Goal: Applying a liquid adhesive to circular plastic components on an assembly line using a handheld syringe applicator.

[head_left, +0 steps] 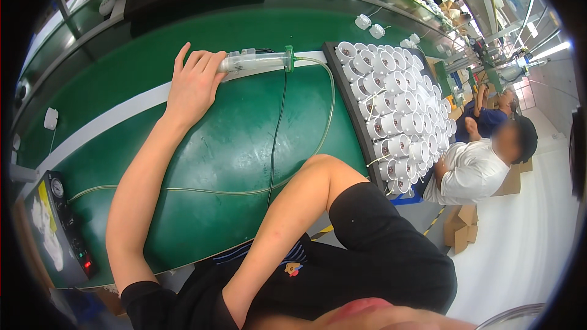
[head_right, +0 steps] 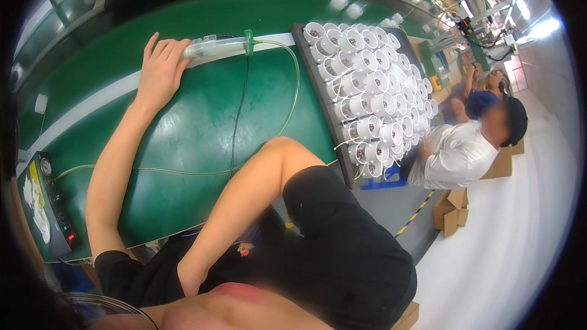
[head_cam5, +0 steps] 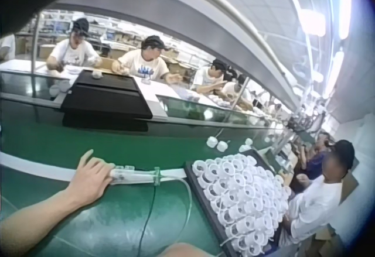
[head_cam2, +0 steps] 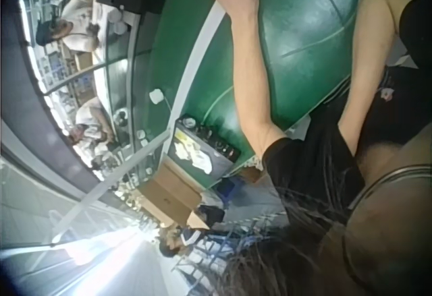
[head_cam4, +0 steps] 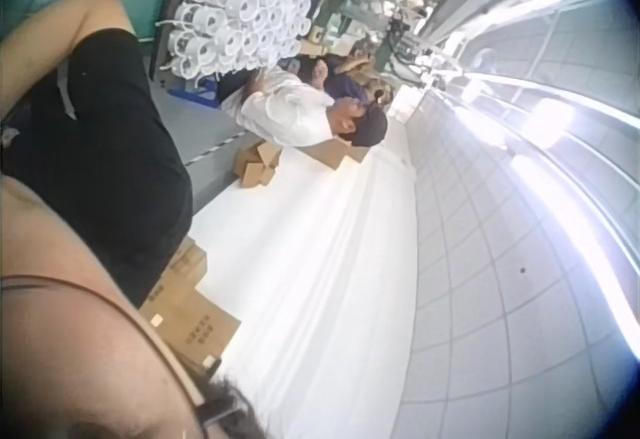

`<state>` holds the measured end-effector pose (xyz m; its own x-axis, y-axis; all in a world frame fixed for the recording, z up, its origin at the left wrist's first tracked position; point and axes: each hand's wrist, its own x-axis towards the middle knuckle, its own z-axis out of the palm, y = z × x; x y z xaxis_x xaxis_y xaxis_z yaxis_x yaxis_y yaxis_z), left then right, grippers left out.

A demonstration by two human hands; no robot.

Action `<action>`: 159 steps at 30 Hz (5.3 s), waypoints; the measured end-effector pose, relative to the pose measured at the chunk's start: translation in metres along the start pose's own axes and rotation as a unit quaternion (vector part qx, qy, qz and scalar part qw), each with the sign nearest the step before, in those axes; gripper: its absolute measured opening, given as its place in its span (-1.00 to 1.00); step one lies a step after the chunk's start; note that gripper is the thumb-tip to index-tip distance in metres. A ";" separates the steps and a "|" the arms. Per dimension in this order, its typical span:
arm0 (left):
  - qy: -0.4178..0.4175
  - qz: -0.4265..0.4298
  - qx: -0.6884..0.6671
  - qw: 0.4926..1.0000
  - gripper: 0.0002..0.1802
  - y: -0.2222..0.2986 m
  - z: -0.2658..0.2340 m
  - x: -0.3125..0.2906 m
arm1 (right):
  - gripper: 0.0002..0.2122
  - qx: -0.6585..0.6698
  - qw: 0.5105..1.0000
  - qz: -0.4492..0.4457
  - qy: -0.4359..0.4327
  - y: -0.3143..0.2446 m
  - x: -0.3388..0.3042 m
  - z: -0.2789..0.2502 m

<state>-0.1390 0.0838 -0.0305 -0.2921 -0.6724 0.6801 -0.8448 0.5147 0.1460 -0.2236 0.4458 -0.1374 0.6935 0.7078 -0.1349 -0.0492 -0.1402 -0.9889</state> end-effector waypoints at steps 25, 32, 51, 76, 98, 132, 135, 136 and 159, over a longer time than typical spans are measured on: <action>-0.001 -0.003 0.006 1.000 -0.61 -0.006 -0.003 -0.008 | -0.45 0.004 0.999 0.019 -0.028 -0.004 -0.009 0.000; -0.004 0.006 -0.005 1.000 -0.63 0.003 0.006 0.006 | -0.46 0.003 1.000 0.005 -0.015 -0.004 -0.020 -0.004; -0.013 0.000 0.021 1.000 -0.63 -0.002 0.001 -0.001 | -0.60 -0.030 0.997 -0.060 0.044 0.009 0.000 0.003; -0.013 -0.002 0.024 1.000 -0.64 -0.005 0.002 -0.005 | -0.65 -0.014 0.999 -0.034 0.032 -0.004 0.001 0.001; -0.016 0.001 0.023 1.000 -0.64 -0.002 0.000 -0.001 | -0.69 -0.027 0.998 -0.039 0.045 -0.009 -0.006 -0.008; 0.087 -0.055 -0.002 0.995 -0.65 -0.010 0.003 -0.002 | -0.74 0.029 0.848 -0.022 0.528 -0.198 -0.299 -0.140; 0.115 -0.047 -0.012 0.992 -0.63 -0.007 0.000 0.006 | -0.65 0.149 0.650 -0.053 0.743 -0.115 -0.327 -0.155; 0.128 -0.047 -0.025 0.990 -0.62 -0.005 -0.003 0.005 | -0.59 0.146 0.600 -0.045 0.785 -0.105 -0.332 -0.157; -0.107 0.002 0.008 0.994 0.11 -0.074 0.079 0.133 | -0.70 0.081 0.369 -0.390 0.840 -0.071 -0.450 -0.178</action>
<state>-0.1510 -0.0853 -0.0078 -0.3828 -0.7690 0.5119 -0.8500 0.5102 0.1309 -0.4045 0.0142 0.0047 0.0019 -0.9573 0.2890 0.6885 -0.2084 -0.6947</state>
